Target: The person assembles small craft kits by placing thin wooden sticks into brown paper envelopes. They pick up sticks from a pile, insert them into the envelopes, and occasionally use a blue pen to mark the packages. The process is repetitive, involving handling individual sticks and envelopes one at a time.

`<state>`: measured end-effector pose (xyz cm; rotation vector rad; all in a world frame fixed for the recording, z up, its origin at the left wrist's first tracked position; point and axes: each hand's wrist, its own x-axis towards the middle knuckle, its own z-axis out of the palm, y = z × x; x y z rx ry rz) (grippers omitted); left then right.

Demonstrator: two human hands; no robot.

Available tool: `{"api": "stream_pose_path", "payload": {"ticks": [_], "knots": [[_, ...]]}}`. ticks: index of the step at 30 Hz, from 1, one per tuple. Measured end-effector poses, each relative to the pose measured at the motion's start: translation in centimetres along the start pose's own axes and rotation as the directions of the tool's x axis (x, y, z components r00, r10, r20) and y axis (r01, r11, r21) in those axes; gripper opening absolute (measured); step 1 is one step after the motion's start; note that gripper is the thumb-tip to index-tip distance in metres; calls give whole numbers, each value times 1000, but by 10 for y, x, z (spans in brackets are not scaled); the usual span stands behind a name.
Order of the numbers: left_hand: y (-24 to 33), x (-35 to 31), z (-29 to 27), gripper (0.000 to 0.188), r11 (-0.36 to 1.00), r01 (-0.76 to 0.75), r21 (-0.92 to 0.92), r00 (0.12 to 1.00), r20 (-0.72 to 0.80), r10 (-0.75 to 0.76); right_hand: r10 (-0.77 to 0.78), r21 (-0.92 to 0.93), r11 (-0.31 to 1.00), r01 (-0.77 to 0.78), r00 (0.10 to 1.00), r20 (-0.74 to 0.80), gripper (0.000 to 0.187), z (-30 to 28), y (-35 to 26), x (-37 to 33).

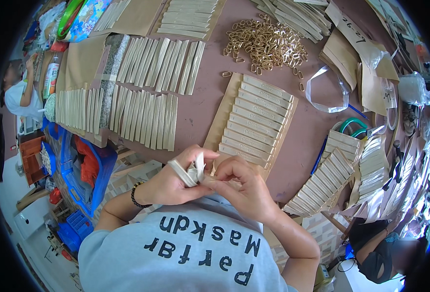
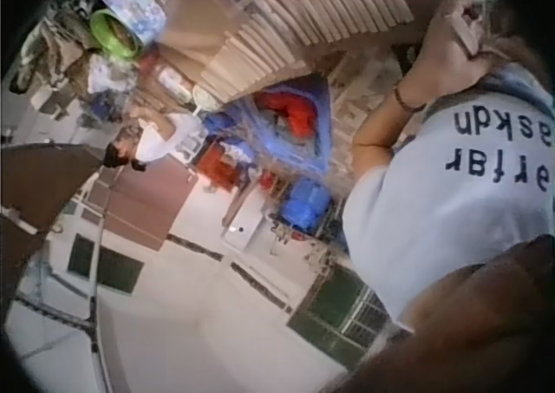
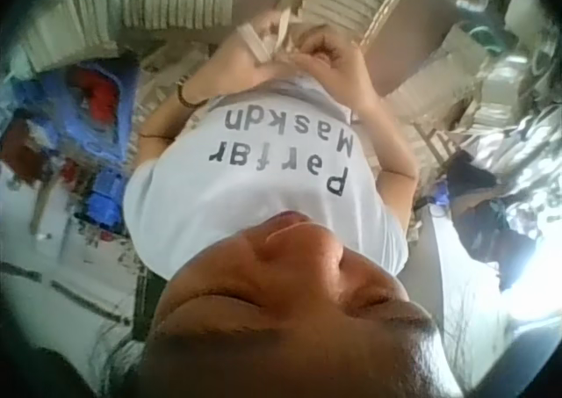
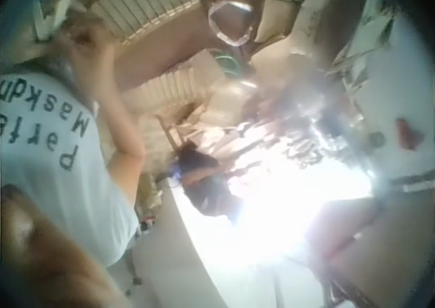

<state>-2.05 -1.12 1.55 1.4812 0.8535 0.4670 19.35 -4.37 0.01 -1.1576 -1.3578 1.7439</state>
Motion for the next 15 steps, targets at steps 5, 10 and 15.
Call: {"api": "stream_pose_path", "payload": {"ticks": [5, 10, 15], "knots": [[10, -6, -7, 57, 987, 148, -68, 989, 24, -147, 118, 228, 968, -109, 993, -26, 16, 0, -11, -8], [8, -1, 9, 64, 991, -108, 75, 992, -58, 112, 87, 214, 974, -78, 996, -31, 16, 17, -14, 1], [10, -5, 8, 64, 997, -22, 72, 1000, 9, 21, 198, 151, 966, -208, 977, 81, 16, 16, -10, -5]]}}
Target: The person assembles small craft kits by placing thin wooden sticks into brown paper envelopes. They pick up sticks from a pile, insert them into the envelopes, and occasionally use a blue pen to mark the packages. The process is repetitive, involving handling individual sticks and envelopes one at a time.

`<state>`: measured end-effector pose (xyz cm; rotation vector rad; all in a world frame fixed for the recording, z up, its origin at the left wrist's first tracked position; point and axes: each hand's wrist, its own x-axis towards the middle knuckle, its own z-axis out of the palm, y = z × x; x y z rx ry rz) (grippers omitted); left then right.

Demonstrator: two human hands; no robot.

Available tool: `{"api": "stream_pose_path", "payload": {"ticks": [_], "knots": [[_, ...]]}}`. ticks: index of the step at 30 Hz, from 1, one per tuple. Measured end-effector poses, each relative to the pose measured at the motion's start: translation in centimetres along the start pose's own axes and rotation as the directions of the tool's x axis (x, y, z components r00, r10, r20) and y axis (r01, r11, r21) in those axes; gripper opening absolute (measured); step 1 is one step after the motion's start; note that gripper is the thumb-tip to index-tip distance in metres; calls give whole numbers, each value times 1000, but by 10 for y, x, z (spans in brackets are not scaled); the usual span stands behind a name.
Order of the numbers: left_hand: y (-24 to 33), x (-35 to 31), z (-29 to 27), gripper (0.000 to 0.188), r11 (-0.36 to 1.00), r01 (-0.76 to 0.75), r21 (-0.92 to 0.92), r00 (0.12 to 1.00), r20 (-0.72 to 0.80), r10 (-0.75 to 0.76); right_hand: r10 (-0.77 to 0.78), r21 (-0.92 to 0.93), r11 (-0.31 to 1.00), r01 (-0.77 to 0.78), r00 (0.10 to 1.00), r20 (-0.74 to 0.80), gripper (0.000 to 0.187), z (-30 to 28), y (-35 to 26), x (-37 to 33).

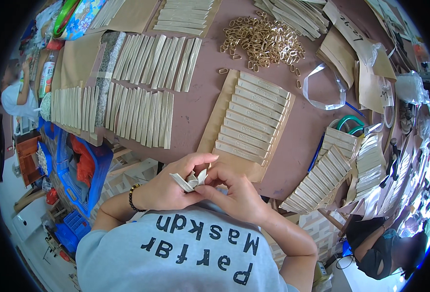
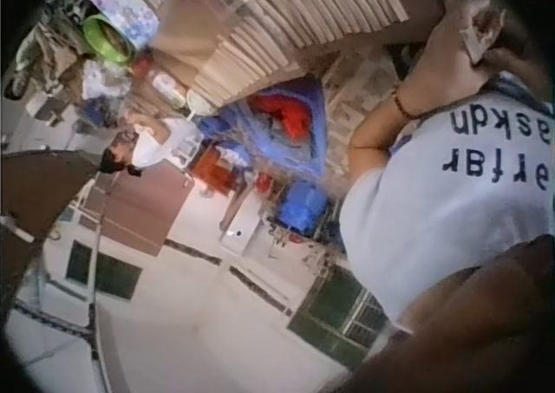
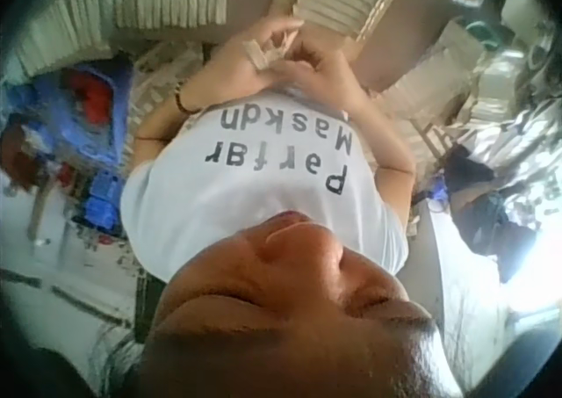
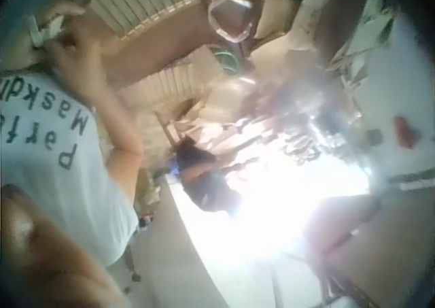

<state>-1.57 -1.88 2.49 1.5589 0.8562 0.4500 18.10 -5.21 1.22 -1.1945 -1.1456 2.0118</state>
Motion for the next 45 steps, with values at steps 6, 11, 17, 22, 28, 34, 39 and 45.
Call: {"api": "stream_pose_path", "payload": {"ticks": [6, 11, 17, 22, 28, 34, 39, 45], "knots": [[-4, -10, -26, 49, 943, 48, 329, 995, -98, -17, 19, -172, 985, -28, 998, -54, 15, -39, -10, -25], [-19, -12, -18, 37, 846, -193, 498, 978, 27, 208, 164, -60, 982, -181, 960, -228, 16, -55, -7, -28], [-31, -7, 5, 34, 681, -275, 679, 953, 101, 285, 231, -70, 965, -254, 943, -238, 17, -59, -3, -17], [-32, -9, 5, 32, 607, -292, 739, 943, 118, 310, 249, -133, 949, -286, 937, -244, 17, -61, -4, -15], [-37, -9, 9, 33, 608, -296, 737, 934, 92, 345, 276, -138, 938, -317, 927, -253, 17, -61, -6, -12], [-37, -9, 9, 33, 599, -299, 743, 936, 105, 337, 262, -113, 947, -301, 926, -271, 17, -61, -6, -13], [-36, -10, 8, 32, 588, -283, 758, 942, 105, 318, 189, -169, 952, -255, 924, -332, 15, -58, -2, -17], [-34, -10, 10, 34, 593, -264, 761, 951, 102, 293, 57, -404, 874, -271, 882, -467, 14, -54, 0, -20]]}}
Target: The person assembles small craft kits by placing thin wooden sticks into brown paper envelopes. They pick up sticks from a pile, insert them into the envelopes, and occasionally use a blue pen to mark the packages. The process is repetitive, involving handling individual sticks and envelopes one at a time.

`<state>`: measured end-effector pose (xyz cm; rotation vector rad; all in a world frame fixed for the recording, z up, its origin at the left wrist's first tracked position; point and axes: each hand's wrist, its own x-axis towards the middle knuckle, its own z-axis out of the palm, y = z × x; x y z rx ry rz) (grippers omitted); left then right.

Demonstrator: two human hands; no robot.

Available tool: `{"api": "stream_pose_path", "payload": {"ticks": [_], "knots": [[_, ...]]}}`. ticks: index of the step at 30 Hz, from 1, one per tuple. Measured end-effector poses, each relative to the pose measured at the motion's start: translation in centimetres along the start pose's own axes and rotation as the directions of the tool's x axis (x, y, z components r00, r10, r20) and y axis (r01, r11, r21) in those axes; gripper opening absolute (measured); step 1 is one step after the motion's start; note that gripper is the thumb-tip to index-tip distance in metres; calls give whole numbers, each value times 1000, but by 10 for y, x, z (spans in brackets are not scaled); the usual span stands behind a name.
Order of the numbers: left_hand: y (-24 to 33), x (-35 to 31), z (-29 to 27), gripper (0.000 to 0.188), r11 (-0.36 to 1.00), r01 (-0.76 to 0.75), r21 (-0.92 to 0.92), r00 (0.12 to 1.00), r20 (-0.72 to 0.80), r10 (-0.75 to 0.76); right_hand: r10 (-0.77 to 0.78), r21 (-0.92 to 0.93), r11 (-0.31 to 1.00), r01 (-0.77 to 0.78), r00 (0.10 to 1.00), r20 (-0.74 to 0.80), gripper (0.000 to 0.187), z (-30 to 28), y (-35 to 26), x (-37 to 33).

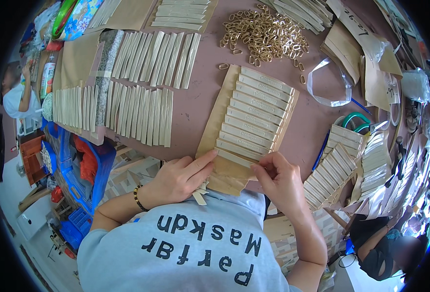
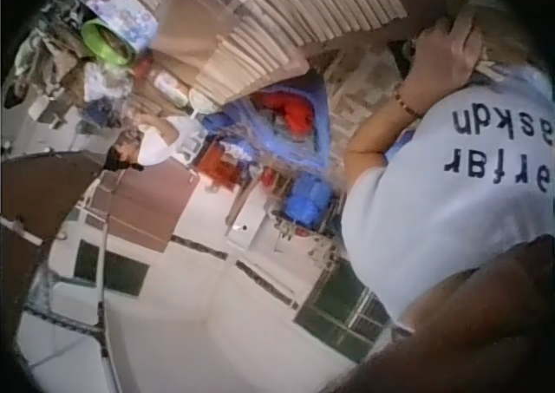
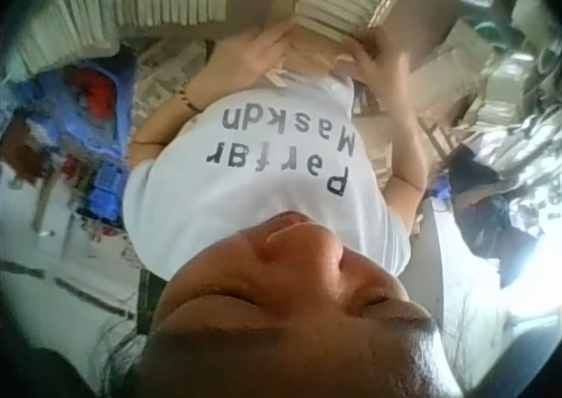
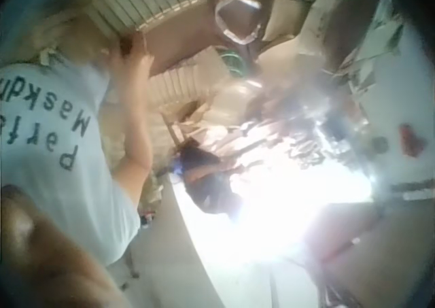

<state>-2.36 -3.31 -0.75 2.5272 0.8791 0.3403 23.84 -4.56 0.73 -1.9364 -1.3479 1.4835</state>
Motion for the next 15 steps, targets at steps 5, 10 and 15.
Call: {"api": "stream_pose_path", "payload": {"ticks": [5, 10, 15], "knots": [[1, 0, 1, 35, 1000, 17, 12, 1000, 18, -17, -13, -97, 995, 10, 999, -30, 17, 2, -5, 1], [1, 0, 1, 35, 1000, 20, 19, 1000, 20, -20, -90, -212, 975, 73, 993, -76, 21, 5, -4, 1], [-2, -2, -1, 34, 1000, 8, -25, 1000, 2, -8, -220, -434, 890, 139, 965, -141, 25, 8, 0, -1]]}}
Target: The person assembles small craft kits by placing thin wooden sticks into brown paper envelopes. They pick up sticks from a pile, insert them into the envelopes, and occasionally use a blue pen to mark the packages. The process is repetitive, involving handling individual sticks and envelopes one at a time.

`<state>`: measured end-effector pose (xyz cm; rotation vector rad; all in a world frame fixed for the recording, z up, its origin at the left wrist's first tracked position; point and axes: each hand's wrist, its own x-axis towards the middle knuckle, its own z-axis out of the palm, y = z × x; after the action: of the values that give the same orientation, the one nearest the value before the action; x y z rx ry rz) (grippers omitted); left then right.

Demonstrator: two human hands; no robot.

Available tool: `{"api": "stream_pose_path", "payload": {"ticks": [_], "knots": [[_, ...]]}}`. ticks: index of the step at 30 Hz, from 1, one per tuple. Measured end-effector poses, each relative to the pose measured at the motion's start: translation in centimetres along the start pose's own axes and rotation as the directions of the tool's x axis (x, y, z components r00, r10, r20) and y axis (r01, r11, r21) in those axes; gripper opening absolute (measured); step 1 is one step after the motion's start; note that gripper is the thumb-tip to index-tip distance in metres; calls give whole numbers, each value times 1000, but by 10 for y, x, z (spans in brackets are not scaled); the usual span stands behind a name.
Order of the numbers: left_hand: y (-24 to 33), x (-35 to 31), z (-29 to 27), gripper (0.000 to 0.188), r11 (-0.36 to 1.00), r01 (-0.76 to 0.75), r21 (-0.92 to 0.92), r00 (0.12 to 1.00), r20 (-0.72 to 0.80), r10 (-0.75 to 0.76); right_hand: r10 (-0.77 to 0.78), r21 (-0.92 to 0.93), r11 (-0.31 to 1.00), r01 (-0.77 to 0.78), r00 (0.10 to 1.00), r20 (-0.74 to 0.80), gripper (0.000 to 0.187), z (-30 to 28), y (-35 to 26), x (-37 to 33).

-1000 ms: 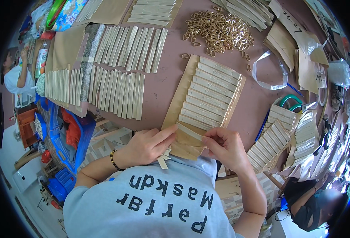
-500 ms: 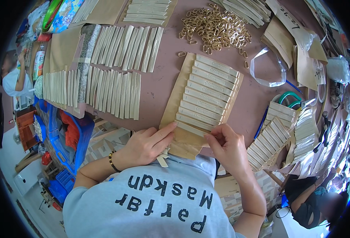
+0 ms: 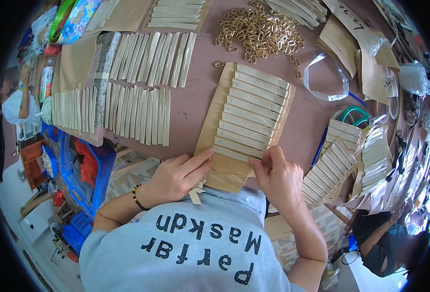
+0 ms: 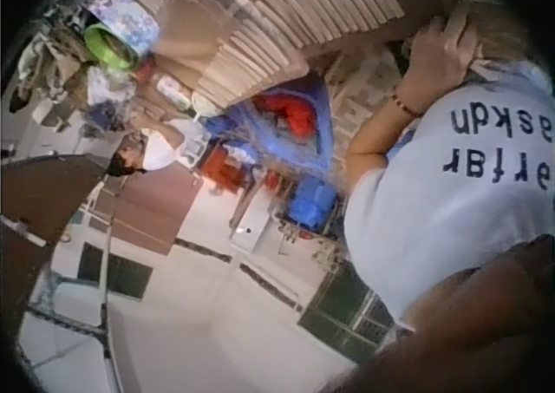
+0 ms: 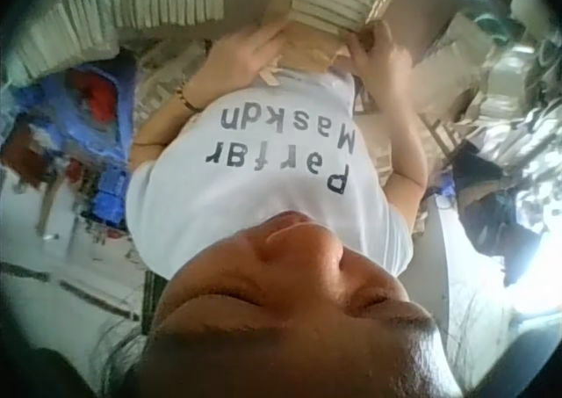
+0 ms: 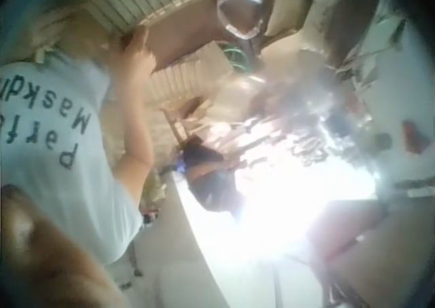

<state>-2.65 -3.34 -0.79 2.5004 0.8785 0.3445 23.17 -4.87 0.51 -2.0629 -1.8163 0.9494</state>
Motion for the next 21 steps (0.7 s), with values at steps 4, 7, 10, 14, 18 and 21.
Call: {"api": "stream_pose_path", "payload": {"ticks": [4, 7, 10, 14, 18, 21], "knots": [[-8, -7, -8, 19, 936, 81, -344, 993, -55, -106, -23, 5, 1000, 23, 1000, -12, 22, -3, -6, -6], [-7, -9, -22, 15, 656, 265, -707, 934, 18, -357, -94, 251, 963, 94, 995, -12, 17, 2, -13, -10], [-3, 4, -38, 19, 175, 423, -889, 823, 296, -484, -222, 527, 825, 203, 975, -28, 17, 13, -33, -6], [5, 19, -32, 27, -165, 333, -928, 768, 369, -523, -317, 647, 734, 206, 947, 58, 16, 25, -55, -2], [10, 23, -17, 32, -107, 256, -961, 782, 271, -561, -286, 723, 688, 65, 940, 187, 16, 30, -68, -3], [13, 18, -10, 39, 23, 263, -965, 817, 210, -537, -246, 771, 631, -85, 921, 303, 15, 36, -63, -5]]}}
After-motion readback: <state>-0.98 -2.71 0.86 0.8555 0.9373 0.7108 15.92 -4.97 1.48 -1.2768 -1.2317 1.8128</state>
